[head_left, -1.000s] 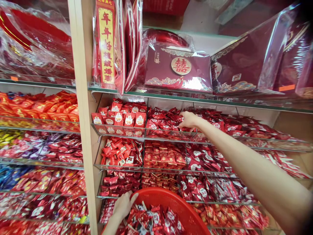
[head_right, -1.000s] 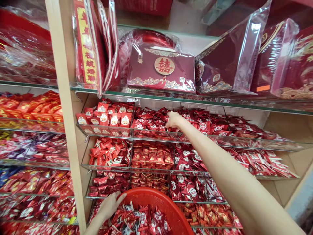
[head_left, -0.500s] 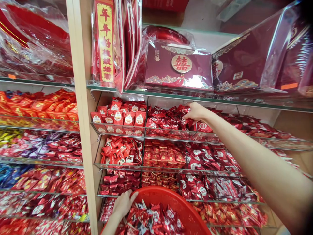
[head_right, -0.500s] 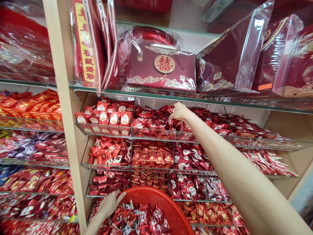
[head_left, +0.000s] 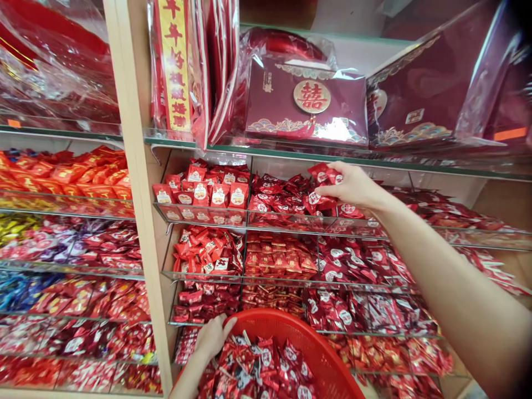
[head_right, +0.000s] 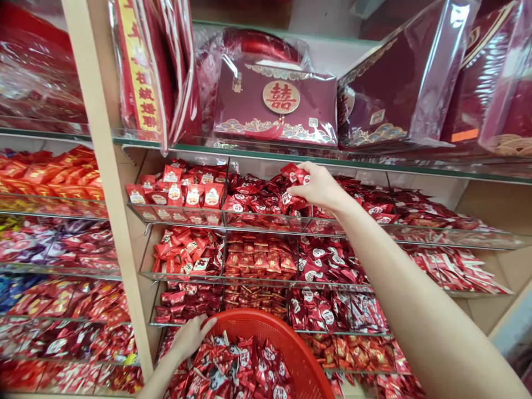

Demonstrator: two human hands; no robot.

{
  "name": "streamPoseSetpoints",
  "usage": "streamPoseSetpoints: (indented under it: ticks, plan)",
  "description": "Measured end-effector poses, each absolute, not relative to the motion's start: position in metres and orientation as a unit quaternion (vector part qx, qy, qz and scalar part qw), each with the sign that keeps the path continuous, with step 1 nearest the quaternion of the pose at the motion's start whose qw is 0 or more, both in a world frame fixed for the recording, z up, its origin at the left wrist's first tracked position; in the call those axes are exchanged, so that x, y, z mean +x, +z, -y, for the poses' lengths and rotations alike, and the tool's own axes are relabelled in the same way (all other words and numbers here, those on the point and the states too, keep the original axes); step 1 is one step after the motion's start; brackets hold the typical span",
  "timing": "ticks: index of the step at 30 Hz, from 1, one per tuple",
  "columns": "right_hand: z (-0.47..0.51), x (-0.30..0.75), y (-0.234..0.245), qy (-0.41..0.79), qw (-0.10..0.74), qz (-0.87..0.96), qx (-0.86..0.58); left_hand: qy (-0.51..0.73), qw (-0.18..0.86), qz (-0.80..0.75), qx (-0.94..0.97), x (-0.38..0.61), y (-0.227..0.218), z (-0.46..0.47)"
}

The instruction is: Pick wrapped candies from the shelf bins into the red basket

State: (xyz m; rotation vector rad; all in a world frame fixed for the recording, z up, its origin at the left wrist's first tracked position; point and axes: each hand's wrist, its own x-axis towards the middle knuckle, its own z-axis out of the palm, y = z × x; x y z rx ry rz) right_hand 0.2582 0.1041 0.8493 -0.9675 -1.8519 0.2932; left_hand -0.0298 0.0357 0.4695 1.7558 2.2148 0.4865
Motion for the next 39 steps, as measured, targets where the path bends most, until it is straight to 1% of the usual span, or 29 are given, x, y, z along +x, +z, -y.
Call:
streamPoseSetpoints:
  ticks: [3,5,7,9,13,16,18,21,26,31,36,39]
  plan:
    - [-0.074,0.267,0.843,0.11,0.515,0.775,-0.35,0.155,0.127,-0.767,0.61,-0.029,0.473,-0.035]
    - [-0.053,0.272,0.829,0.148,0.504,0.785,-0.328,0.146,0.12,-0.768,0.612,-0.028,0.474,-0.036]
    - [-0.037,0.273,0.802,0.203,0.473,0.795,-0.32,0.135,0.119,-0.769,0.613,-0.028,0.474,-0.037]
    - [-0.027,0.272,0.762,0.262,0.438,0.796,-0.324,0.129,0.122,-0.772,0.611,-0.027,0.474,-0.037]
    - [-0.027,0.262,0.658,0.426,0.351,0.753,-0.357,0.125,0.122,-0.771,0.612,-0.027,0.473,-0.037]
    - [-0.033,0.254,0.586,0.534,0.341,0.687,-0.355,0.125,0.124,-0.77,0.613,-0.026,0.473,-0.036]
    - [-0.035,0.252,0.552,0.571,0.342,0.649,-0.369,0.125,0.126,-0.772,0.61,-0.026,0.473,-0.036]
    - [-0.036,0.252,0.522,0.571,0.354,0.63,-0.39,0.123,0.127,-0.775,0.607,-0.026,0.474,-0.036]
    - [-0.048,0.246,0.516,0.562,0.361,0.624,-0.405,0.125,0.116,-0.771,0.613,-0.026,0.474,-0.036]
    - [-0.067,0.219,0.512,0.493,0.388,0.661,-0.41,0.129,0.121,-0.767,0.617,-0.025,0.476,-0.036]
    - [-0.073,0.193,0.485,0.423,0.428,0.657,-0.454,0.129,0.122,-0.774,0.607,-0.025,0.475,-0.035]
    - [-0.07,0.186,0.47,0.401,0.447,0.635,-0.486,0.133,0.124,-0.776,0.605,-0.025,0.474,-0.035]
